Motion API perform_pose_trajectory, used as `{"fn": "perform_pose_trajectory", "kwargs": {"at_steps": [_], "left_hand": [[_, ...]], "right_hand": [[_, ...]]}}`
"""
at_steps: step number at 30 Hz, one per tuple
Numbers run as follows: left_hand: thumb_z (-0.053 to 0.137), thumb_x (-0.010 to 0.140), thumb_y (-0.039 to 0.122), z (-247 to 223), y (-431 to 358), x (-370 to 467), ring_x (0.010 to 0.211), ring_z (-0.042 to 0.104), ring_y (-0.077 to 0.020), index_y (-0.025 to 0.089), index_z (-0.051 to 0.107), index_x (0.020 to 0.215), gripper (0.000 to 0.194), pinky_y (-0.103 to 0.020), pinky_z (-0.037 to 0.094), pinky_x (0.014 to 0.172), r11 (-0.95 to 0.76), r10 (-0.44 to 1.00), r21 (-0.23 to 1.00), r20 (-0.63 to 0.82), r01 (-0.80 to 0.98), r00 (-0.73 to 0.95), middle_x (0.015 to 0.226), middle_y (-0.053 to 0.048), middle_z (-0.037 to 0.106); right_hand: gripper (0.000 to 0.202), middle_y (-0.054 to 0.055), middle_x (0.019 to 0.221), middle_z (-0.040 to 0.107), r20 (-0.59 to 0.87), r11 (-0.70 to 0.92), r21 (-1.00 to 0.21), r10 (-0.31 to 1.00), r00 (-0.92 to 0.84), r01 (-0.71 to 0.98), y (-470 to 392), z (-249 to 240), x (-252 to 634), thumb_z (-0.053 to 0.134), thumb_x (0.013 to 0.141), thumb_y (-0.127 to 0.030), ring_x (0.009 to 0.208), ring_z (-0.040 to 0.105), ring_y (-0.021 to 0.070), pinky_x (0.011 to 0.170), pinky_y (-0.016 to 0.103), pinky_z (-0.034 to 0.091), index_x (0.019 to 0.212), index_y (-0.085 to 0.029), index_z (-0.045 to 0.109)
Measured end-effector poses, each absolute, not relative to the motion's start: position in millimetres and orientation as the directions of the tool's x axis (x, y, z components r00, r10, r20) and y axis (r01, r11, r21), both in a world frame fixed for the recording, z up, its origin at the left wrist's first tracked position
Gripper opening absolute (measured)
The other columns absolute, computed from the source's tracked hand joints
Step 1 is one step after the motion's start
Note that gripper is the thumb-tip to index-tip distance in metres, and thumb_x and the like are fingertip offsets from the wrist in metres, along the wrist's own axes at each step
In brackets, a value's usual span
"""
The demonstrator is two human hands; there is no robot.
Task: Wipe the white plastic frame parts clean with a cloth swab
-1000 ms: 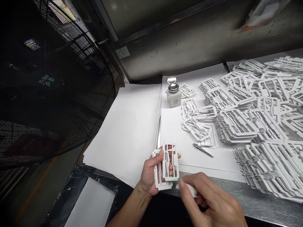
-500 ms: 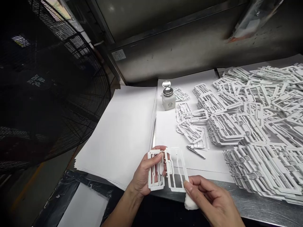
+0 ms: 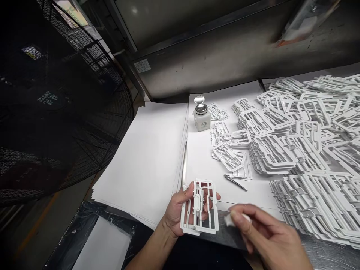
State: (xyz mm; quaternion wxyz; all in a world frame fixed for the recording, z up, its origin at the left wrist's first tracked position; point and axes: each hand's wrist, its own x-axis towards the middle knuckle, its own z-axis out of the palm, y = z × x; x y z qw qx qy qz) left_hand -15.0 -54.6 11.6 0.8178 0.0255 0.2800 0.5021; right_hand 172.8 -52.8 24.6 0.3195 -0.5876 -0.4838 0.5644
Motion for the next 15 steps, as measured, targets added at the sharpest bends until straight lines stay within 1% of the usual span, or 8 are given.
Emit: {"fn": "perform_pose_trajectory", "kwargs": {"at_steps": [1,3,4,5,7,9,12,15], "left_hand": [[0.064,0.079,0.044,11,-55,-14,0.062,0.058,-0.0122,0.0,0.067,0.096,0.047,-0.018,0.041,0.048,0.486,0.841,0.331,-0.428,-0.809,0.33,0.086,-0.016,0.067],[0.064,0.079,0.043,12,-55,-11,0.058,0.057,-0.0126,0.004,0.067,0.097,0.043,-0.019,0.042,0.047,0.473,0.848,0.349,-0.428,-0.809,0.312,0.078,-0.013,0.067],[0.064,0.079,0.041,12,-55,-10,0.056,0.057,-0.0126,0.006,0.067,0.097,0.04,-0.019,0.042,0.047,0.465,0.852,0.362,-0.432,-0.808,0.297,0.074,-0.012,0.066],[0.064,0.08,0.04,13,-56,-9,0.054,0.057,-0.0127,0.007,0.067,0.098,0.038,-0.02,0.042,0.047,0.456,0.856,0.376,-0.435,-0.807,0.281,0.071,-0.01,0.066],[0.062,0.082,0.038,16,-56,-9,0.052,0.057,-0.0125,0.008,0.066,0.098,0.034,-0.02,0.041,0.048,0.44,0.862,0.396,-0.438,-0.806,0.255,0.069,-0.009,0.066],[0.059,0.084,0.036,19,-56,-11,0.053,0.056,-0.0114,0.009,0.065,0.099,0.032,-0.02,0.041,0.048,0.433,0.865,0.387,-0.431,-0.814,0.255,0.073,-0.01,0.067],[0.057,0.086,0.035,20,-55,-15,0.057,0.056,-0.0102,0.007,0.065,0.097,0.032,-0.018,0.039,0.047,0.43,0.867,0.34,-0.414,-0.836,0.277,0.085,-0.013,0.068],[0.06,0.083,0.037,18,-52,-18,0.06,0.056,-0.0105,0.006,0.065,0.097,0.034,-0.018,0.04,0.049,0.426,0.859,0.316,-0.436,-0.848,0.269,0.089,-0.015,0.067]], "right_hand": [[0.032,-0.003,0.055,0.054,-0.245,-0.216,-0.939,0.966,-0.081,0.266,-45,31,171,0.072,0.078,-0.054,0.047,0.049,0.0122,0.045,0.016,0.044,0.091,-0.024,0.07],[0.026,-0.002,0.077,0.063,0.033,0.088,-0.935,0.986,-0.163,0.343,-28,44,162,0.071,0.082,-0.049,0.061,0.059,0.0145,0.058,0.017,0.051,0.097,-0.027,0.07],[0.022,-0.001,0.09,0.064,0.161,0.245,-0.905,0.954,-0.252,0.347,-20,51,155,0.068,0.086,-0.044,0.07,0.061,0.0156,0.064,0.019,0.052,0.1,-0.027,0.069],[0.017,0.0,0.097,0.063,0.26,0.378,-0.862,0.901,-0.346,0.336,-12,57,149,0.063,0.09,-0.038,0.079,0.062,0.0169,0.068,0.021,0.052,0.102,-0.027,0.067],[0.014,0.002,0.099,0.061,0.362,0.545,-0.771,0.8,-0.478,0.328,1,63,140,0.055,0.096,-0.029,0.084,0.061,0.0175,0.069,0.025,0.05,0.103,-0.023,0.064],[0.014,0.002,0.094,0.061,0.373,0.579,-0.714,0.79,-0.487,0.393,7,64,140,0.052,0.096,-0.029,0.078,0.06,0.0165,0.064,0.025,0.049,0.1,-0.021,0.063],[0.018,-0.001,0.092,0.062,0.33,0.499,-0.717,0.858,-0.393,0.487,0,59,150,0.054,0.095,-0.038,0.075,0.059,0.0161,0.059,0.025,0.046,0.098,-0.024,0.065],[0.013,0.0,0.095,0.061,0.298,0.473,-0.774,0.858,-0.418,0.421,-22,50,158,0.055,0.096,-0.034,0.079,0.058,0.0168,0.064,0.025,0.046,0.101,-0.025,0.063]]}}
